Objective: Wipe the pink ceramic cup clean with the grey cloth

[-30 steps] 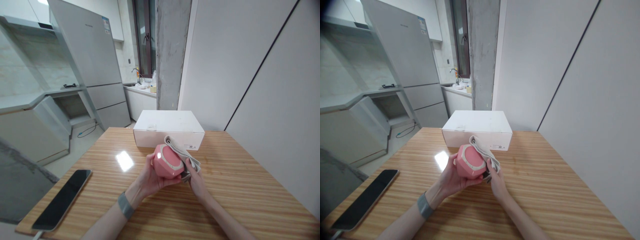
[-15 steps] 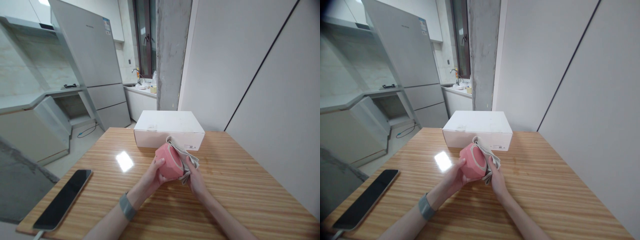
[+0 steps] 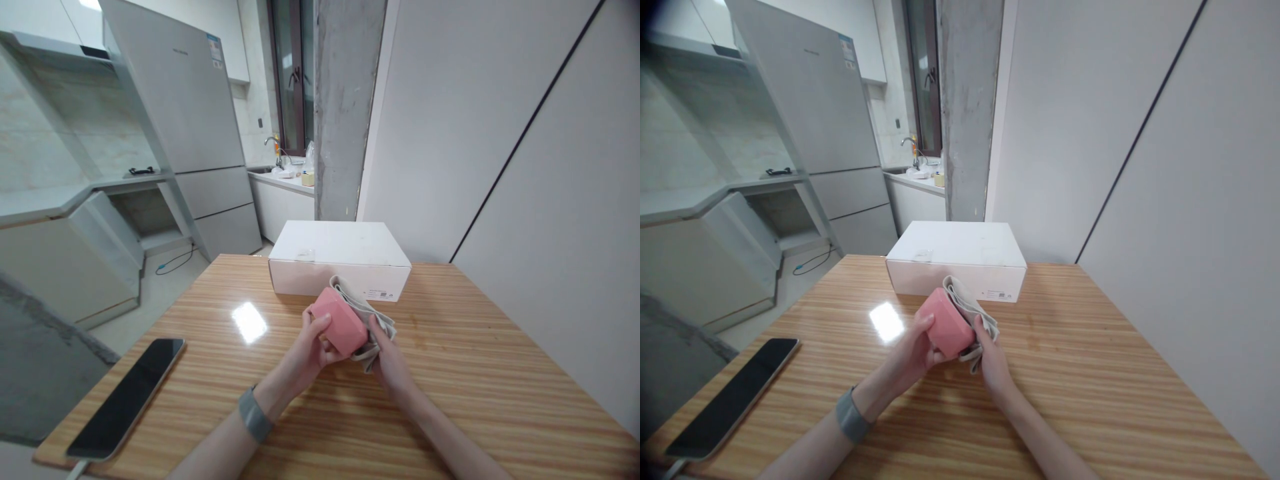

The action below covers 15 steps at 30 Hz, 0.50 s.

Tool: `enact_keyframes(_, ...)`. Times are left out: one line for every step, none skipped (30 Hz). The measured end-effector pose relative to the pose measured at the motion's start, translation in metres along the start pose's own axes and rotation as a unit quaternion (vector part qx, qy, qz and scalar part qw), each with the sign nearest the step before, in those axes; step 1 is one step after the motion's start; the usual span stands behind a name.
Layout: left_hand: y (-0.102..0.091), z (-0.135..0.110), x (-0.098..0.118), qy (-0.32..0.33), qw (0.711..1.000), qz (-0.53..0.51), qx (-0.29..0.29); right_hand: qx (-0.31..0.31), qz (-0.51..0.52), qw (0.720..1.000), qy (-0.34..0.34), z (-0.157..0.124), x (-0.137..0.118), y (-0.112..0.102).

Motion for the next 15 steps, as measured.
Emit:
enact_keyframes(-0.001, 0.0, 0.0, 0.008, 1.0, 0.012, 0.002, -0.013, 0.009, 1.0, 0.008, -0.001, -0.003, 0.004)
enact_keyframes(-0.002, 0.0, 0.0, 0.015, 1.0, 0.021, 0.003, -0.022, 0.019, 1.0, 0.013, -0.002, -0.006, 0.008)
enact_keyframes(-0.002, 0.0, 0.0, 0.019, 0.999, 0.026, 0.004, -0.027, 0.028, 0.999, 0.016, -0.003, -0.009, 0.011)
enact_keyframes(-0.002, 0.001, 0.0, 0.021, 0.999, 0.029, 0.004, -0.03, 0.036, 0.999, 0.018, -0.003, -0.011, 0.014)
enact_keyframes(-0.003, 0.001, 0.0, 0.022, 0.999, 0.029, 0.006, -0.028, 0.04, 0.999, 0.02, -0.004, -0.012, 0.015)
enact_keyframes(-0.002, 0.002, 0.0, 0.026, 0.999, 0.029, 0.008, -0.024, 0.042, 0.999, 0.023, -0.004, -0.012, 0.015)
enact_keyframes(-0.002, 0.003, 0.001, 0.033, 0.999, 0.03, 0.013, -0.021, 0.043, 0.998, 0.028, -0.005, -0.012, 0.015)
enact_keyframes(-0.003, 0.003, 0.002, 0.042, 0.998, 0.032, 0.02, -0.02, 0.046, 0.998, 0.036, -0.005, -0.011, 0.015)
enact_keyframes(-0.003, 0.004, 0.003, 0.054, 0.997, 0.036, 0.031, -0.021, 0.051, 0.998, 0.044, -0.005, -0.009, 0.014)
enact_keyframes(-0.004, 0.004, 0.003, 0.065, 0.996, 0.042, 0.042, -0.024, 0.059, 0.997, 0.05, -0.006, -0.008, 0.014)
enact_keyframes(-0.005, 0.004, 0.004, 0.077, 0.994, 0.05, 0.056, -0.026, 0.068, 0.996, 0.053, -0.006, -0.008, 0.014)
enact_keyframes(-0.006, 0.004, 0.005, 0.088, 0.992, 0.06, 0.071, -0.027, 0.075, 0.995, 0.054, -0.006, -0.007, 0.014)
enact_keyframes(-0.007, 0.004, 0.006, 0.099, 0.989, 0.073, 0.088, -0.026, 0.08, 0.995, 0.052, -0.007, -0.007, 0.014)
enact_keyframes(-0.008, 0.004, 0.006, 0.111, 0.984, 0.088, 0.104, -0.02, 0.082, 0.995, 0.048, -0.007, -0.008, 0.014)
enact_keyframes(-0.009, 0.004, 0.007, 0.123, 0.98, 0.104, 0.117, -0.015, 0.081, 0.996, 0.043, -0.007, -0.009, 0.014)
Point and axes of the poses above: each hand's wrist, its own z-axis towards the middle knuckle, its own y-axis out of the palm, x = y × z, the point moved 4 cm from there along z, towards the middle knuckle
